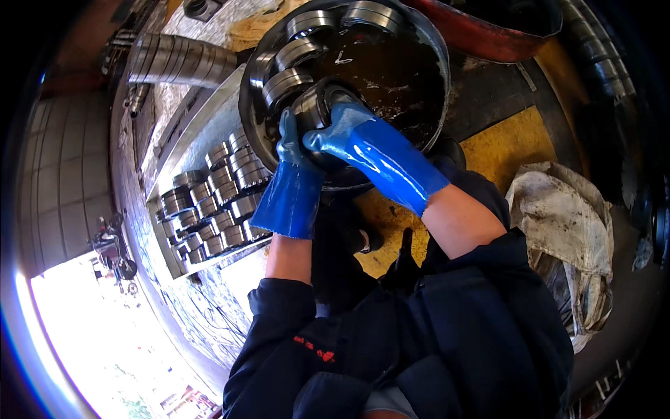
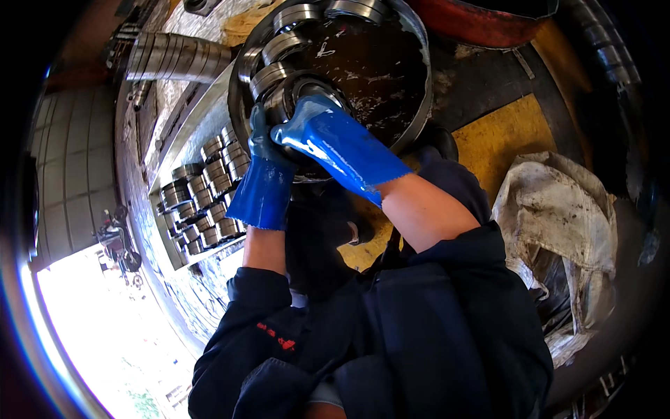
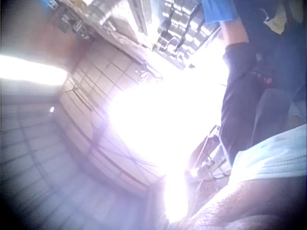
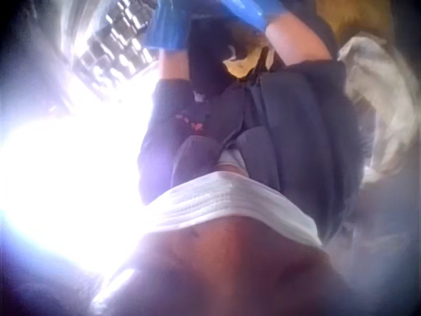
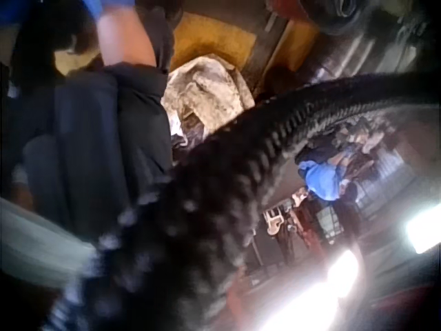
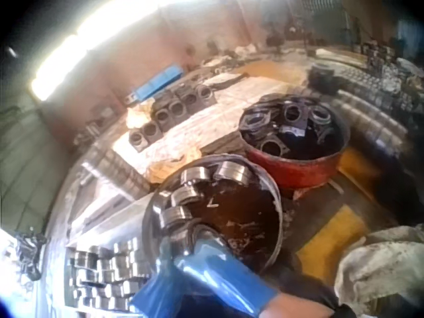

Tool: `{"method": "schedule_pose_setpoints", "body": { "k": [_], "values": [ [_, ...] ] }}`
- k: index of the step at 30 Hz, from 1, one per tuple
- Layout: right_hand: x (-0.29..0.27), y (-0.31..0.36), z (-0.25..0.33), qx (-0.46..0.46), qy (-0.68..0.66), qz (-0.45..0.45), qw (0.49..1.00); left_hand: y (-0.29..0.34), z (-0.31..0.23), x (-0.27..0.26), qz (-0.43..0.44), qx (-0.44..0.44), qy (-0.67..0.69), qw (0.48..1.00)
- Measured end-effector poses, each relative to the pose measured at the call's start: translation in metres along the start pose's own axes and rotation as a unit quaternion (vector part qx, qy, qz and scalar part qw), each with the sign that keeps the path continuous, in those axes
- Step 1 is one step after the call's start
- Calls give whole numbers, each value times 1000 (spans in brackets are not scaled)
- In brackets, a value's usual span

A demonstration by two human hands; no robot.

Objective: The person cleans metal ring components by submerging them in a container of liquid and using a brush to scrub the surfaces. The person picks up one metal ring at a time from a tray, rinses and scrubs it in the dark liquid, and then sets it aside.

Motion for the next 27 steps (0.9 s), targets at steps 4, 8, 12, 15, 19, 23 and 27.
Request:
{"method": "schedule_pose_setpoints", "body": {
  "k": [4, 8, 12, 15, 19, 23, 27],
  "values": [
    [21, 7, 27, 4, 22, 85, 996, 2, -8, -33, -7, -2, 29, 1000],
    [42, -14, -5, -144, 21, 24, 989, -4, 17, -31, 34, -54, 78, 995],
    [26, 17, 37, -20, 69, 72, 995, 5, 29, -34, 82, -108, 137, 981],
    [25, 16, 2, 21, 78, 30, 996, 37, 7, -11, 196, -29, 118, 973],
    [35, 17, -1, 41, 129, -13, 991, 51, -3, -17, 276, -30, 222, 935],
    [40, 24, 13, 11, 188, -34, 981, 28, 25, -11, 237, -101, 313, 914],
    [28, 26, -1, 20, 157, -42, 986, 25, 31, -5, 291, -105, 345, 886]
  ]
}}
Point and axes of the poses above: each hand's wrist, its own y-axis away from the middle knuckle, its own x-axis out of the palm, z = x × y, the point moved 5 cm from there along -y, towards the middle knuckle, and after that the axes turned 3 degrees about y, right-handed, at the moved point
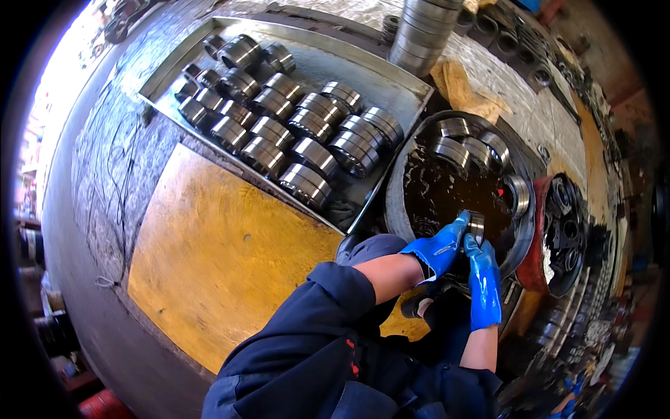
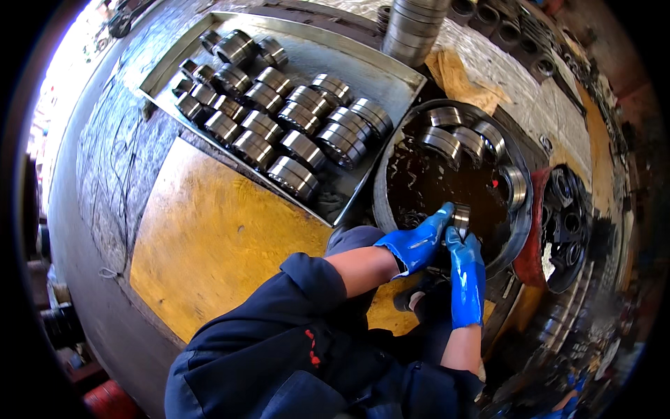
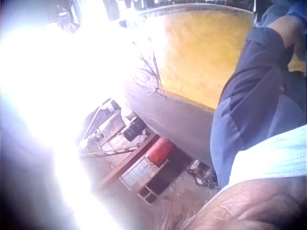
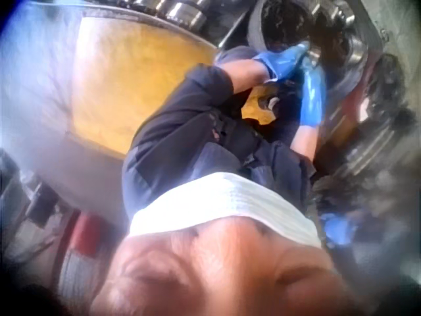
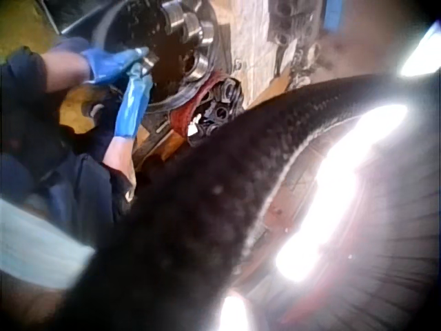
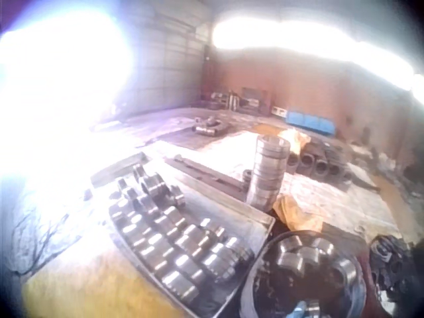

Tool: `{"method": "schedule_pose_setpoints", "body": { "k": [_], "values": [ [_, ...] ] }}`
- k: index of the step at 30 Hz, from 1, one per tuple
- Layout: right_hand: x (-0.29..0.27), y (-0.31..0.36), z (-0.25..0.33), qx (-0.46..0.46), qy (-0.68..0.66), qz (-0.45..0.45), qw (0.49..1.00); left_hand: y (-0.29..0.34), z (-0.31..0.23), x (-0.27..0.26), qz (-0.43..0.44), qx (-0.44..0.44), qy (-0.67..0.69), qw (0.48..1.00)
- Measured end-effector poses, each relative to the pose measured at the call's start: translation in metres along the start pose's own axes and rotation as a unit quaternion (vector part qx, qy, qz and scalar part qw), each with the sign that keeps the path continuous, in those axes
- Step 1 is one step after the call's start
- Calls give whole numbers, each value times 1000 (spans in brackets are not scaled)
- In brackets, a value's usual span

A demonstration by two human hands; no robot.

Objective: The person cleans metal ring components by submerging them in a container of liquid and using a brush to scrub the surfaces. The person picks up one metal ring at a time from a tray, rinses and scrubs it in the dark liquid, and then sets it aside.

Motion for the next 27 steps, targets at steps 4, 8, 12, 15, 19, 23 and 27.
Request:
{"method": "schedule_pose_setpoints", "body": {
  "k": [4, 8, 12, 15, 19, 23, 27],
  "values": [
    [3, 13, 19, -9, -53, 19, 998, 5, -6, 3, 8, 39, -35, 999],
    [6, 18, 24, -28, -49, 6, 998, 2, -5, -3, -21, 34, 18, 999],
    [5, 25, 24, -42, -53, -7, 998, 5, -4, -3, -2, 54, 18, 998],
    [-2, 28, 13, -41, -55, -21, 997, 11, -6, 9, 1, 54, -36, 998],
    [4, 26, 2, -52, -55, -16, 997, 1, -3, -7, 22, 80, -130, 988],
    [2, 8, -17, -65, -48, -22, 996, -12, 2, -2, 53, 81, -64, 993],
    [1, -12, -41, -84, -45, -20, 995, -22, 10, -10, 49, 55, -71, 995]
  ]
}}
Point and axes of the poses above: each hand's wrist, its own y-axis away from the middle knuckle, its own x-axis out of the palm, z = x × y, the point moved 5 cm from there along -y, towards the middle knuckle, and after that the axes turned 3 degrees about y, right-handed, at the moved point
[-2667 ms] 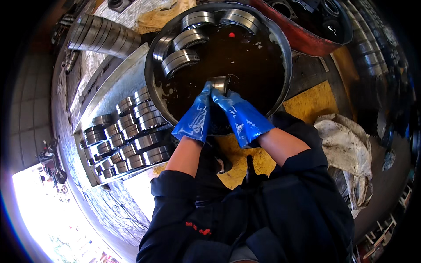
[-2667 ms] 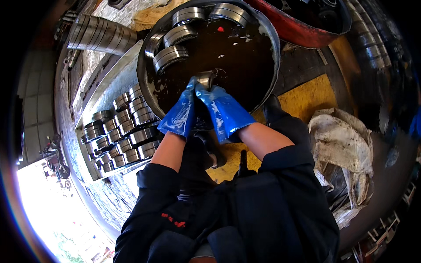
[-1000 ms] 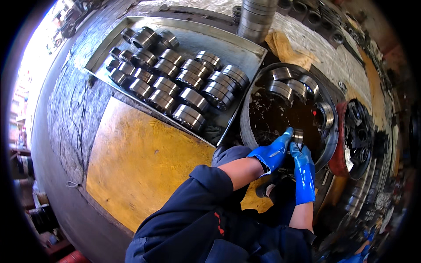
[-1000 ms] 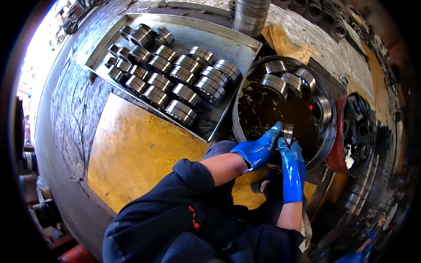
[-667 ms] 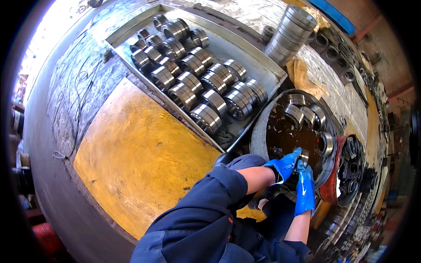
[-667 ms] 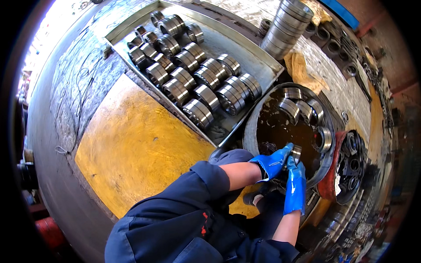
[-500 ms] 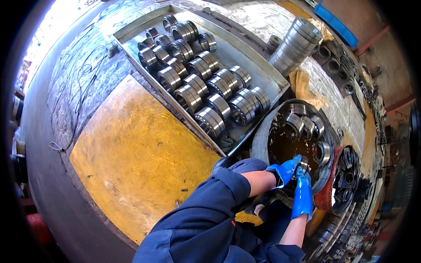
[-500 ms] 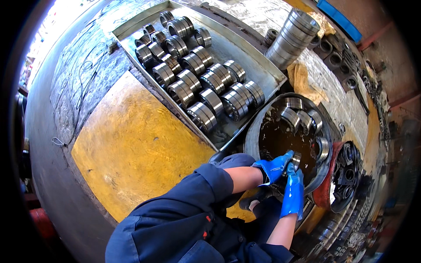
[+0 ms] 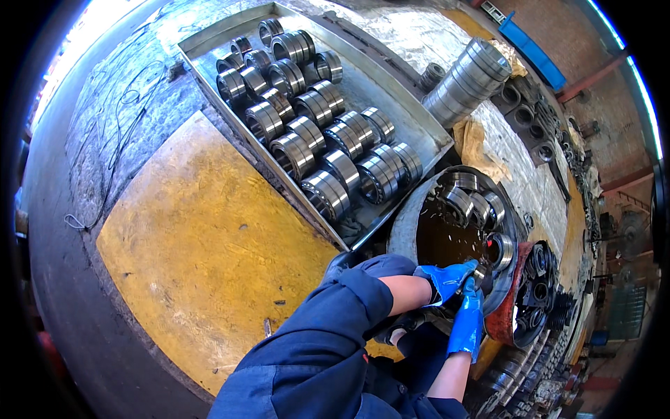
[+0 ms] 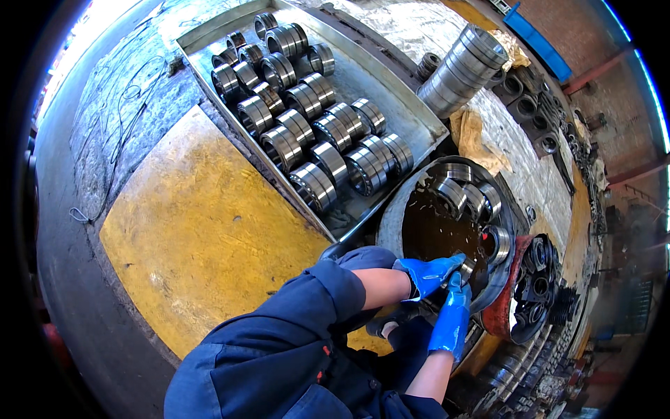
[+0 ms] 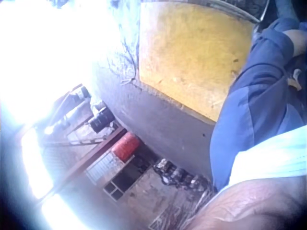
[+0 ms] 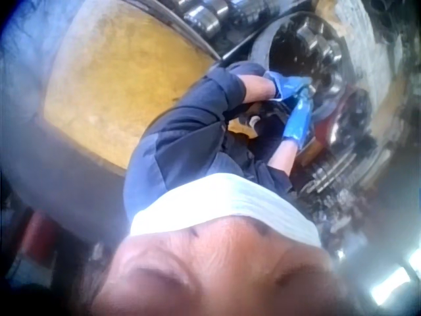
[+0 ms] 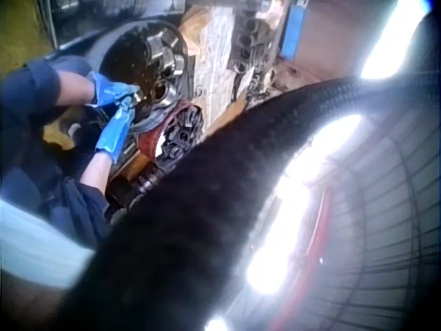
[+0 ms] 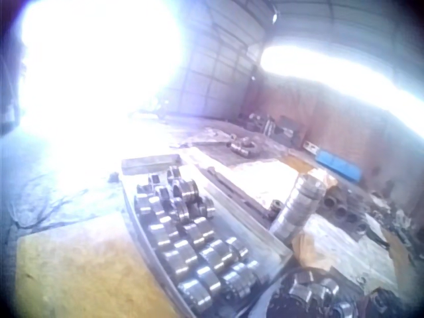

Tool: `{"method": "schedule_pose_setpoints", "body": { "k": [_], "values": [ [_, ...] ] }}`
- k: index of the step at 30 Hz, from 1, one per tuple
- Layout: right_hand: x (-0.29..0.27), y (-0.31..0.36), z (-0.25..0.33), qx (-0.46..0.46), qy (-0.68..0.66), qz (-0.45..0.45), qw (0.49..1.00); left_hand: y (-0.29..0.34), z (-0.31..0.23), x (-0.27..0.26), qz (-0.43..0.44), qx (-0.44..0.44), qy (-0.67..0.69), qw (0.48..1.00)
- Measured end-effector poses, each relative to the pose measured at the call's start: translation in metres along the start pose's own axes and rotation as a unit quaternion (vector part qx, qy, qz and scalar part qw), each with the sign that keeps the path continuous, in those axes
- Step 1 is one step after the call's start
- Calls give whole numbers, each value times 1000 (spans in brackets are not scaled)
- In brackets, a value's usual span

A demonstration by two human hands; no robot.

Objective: The person cleans metal ring components by submerging them in a container of liquid and using a brush to scrub the surfaces. The person picks up one metal ring at a time from a tray, rinses and scrubs it in the dark liquid, and then sets it aside.

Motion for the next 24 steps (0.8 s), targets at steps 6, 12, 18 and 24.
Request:
{"method": "schedule_pose_setpoints", "body": {
  "k": [6, 12, 18, 24],
  "values": [
    [-9, -4, -14, 3, -12, -10, 1000, -3, 1, 6, -9, -4, -23, 1000],
    [32, 74, 120, 75, -71, -25, 994, 0, 6, -16, -39, -1, -36, 999],
    [14, 75, 117, 57, -59, -35, 996, 5, -4, 12, -19, -11, -77, 997],
    [18, 76, 117, 70, -100, -15, 992, 11, -8, 15, -31, -11, -76, 997]
  ]
}}
Point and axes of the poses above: each hand's wrist, its own y-axis away from the middle knuckle, its own x-axis out of the palm, z = x × y, the point moved 5 cm from there along -y, towards the middle knuckle, and after that the axes turned 3 degrees about y, right-handed, at the moved point
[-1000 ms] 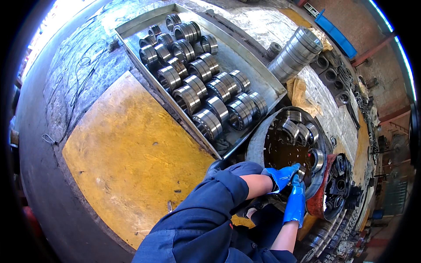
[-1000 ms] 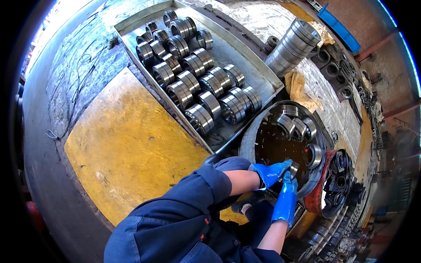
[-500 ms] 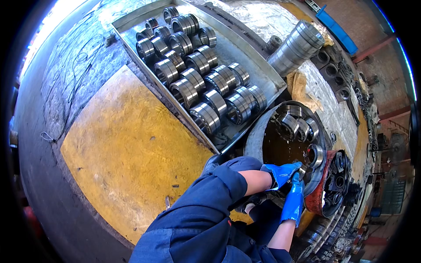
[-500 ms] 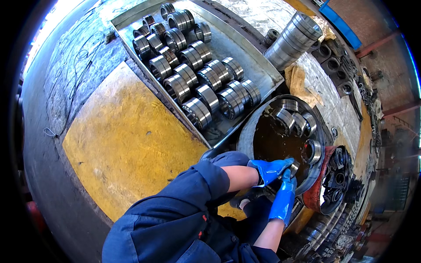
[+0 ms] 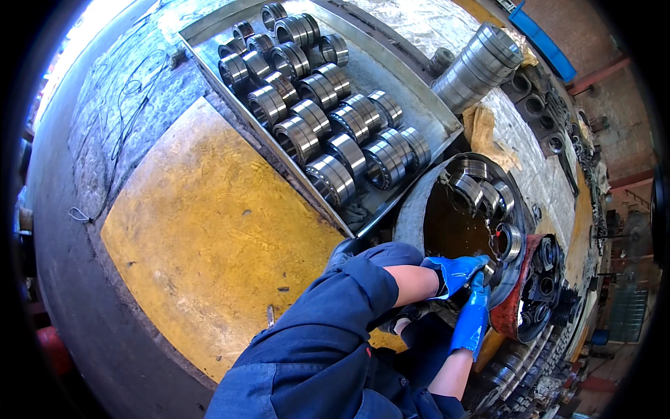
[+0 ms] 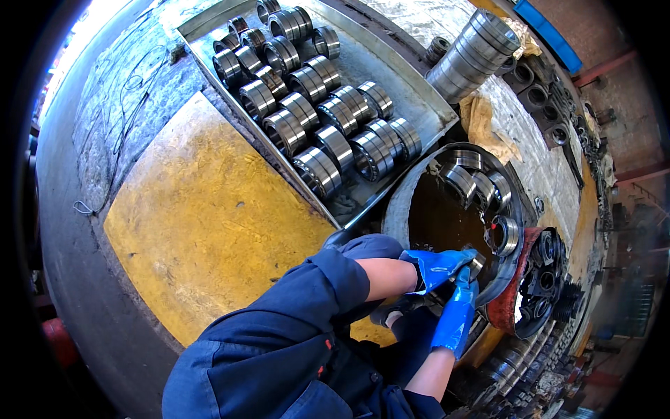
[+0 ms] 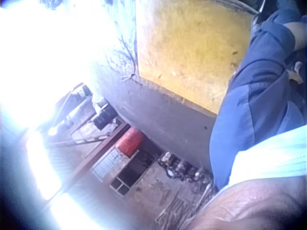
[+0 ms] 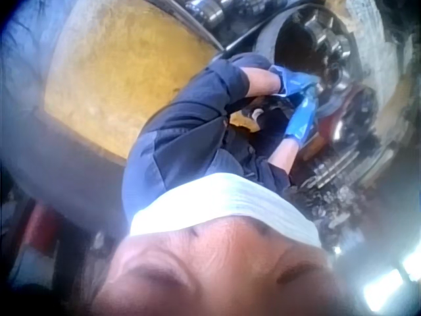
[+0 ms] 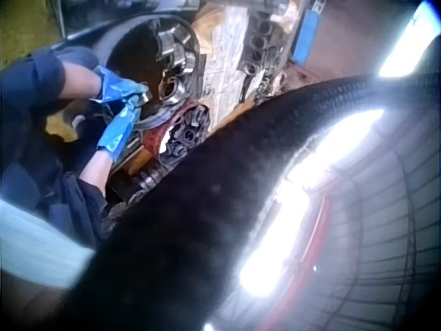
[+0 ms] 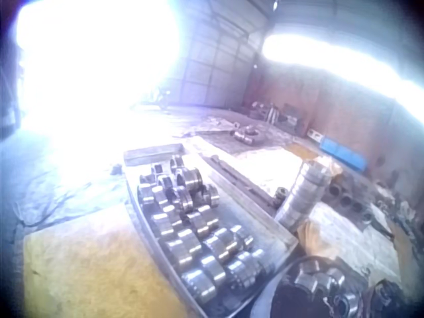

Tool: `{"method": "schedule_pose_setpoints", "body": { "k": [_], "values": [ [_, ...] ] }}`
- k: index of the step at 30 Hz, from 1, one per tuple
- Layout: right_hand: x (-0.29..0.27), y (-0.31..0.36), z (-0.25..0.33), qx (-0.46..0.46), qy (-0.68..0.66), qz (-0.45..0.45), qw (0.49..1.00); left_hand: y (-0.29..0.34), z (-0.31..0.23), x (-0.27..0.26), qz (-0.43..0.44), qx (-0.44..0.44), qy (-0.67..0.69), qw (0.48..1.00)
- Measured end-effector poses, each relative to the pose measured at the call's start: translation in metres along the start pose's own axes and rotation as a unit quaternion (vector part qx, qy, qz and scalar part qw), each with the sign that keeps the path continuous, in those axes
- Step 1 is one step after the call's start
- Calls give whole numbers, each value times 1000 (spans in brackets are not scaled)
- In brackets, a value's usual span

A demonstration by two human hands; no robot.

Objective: The person cleans metal ring components by submerging them in a container of liquid and using a brush to scrub the surfaces. The person picks up one metal ring at a time from a tray, rinses and scrubs it in the dark liquid, and then sets it aside.

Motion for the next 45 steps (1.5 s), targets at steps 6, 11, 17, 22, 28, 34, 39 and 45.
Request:
{"method": "schedule_pose_setpoints", "body": {
  "k": [6, 11, 17, 22, 28, 34, 39, 45],
  "values": [
    [6, 6, 9, 0, 13, 1, 1000, -13, 11, -11, -5, 6, 21, 1000],
    [-3, 2, 4, -6, 30, -23, 999, 3, -2, 7, -12, -15, 50, 999],
    [-3, -3, -5, -11, 6, -4, 1000, 11, -9, 7, -11, -13, 31, 999],
    [-1, -4, -7, -3, -2, -7, 1000, -1, 2, -2, 3, -14, 4, 1000],
    [-8, -11, -17, 14, 9, -26, 1000, 4, -2, 4, 9, -4, 22, 1000],
    [-5, -5, -9, 44, 17, -14, 999, 0, -5, 1, 1, 7, -12, 1000],
    [-8, -3, -4, 33, 26, -22, 999, 2, -6, 7, 16, -1, -16, 1000],
    [-7, 0, 0, 24, 31, -24, 999, -7, 3, 0, 25, 4, -13, 1000]
  ]
}}
Point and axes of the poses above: each hand's wrist, its own y-axis away from the middle knuckle, its own x-axis out of the palm, z = x × y, the point moved 5 cm from there along -y, towards the middle knuckle, and after that the axes turned 3 degrees about y, right-handed, at the moved point
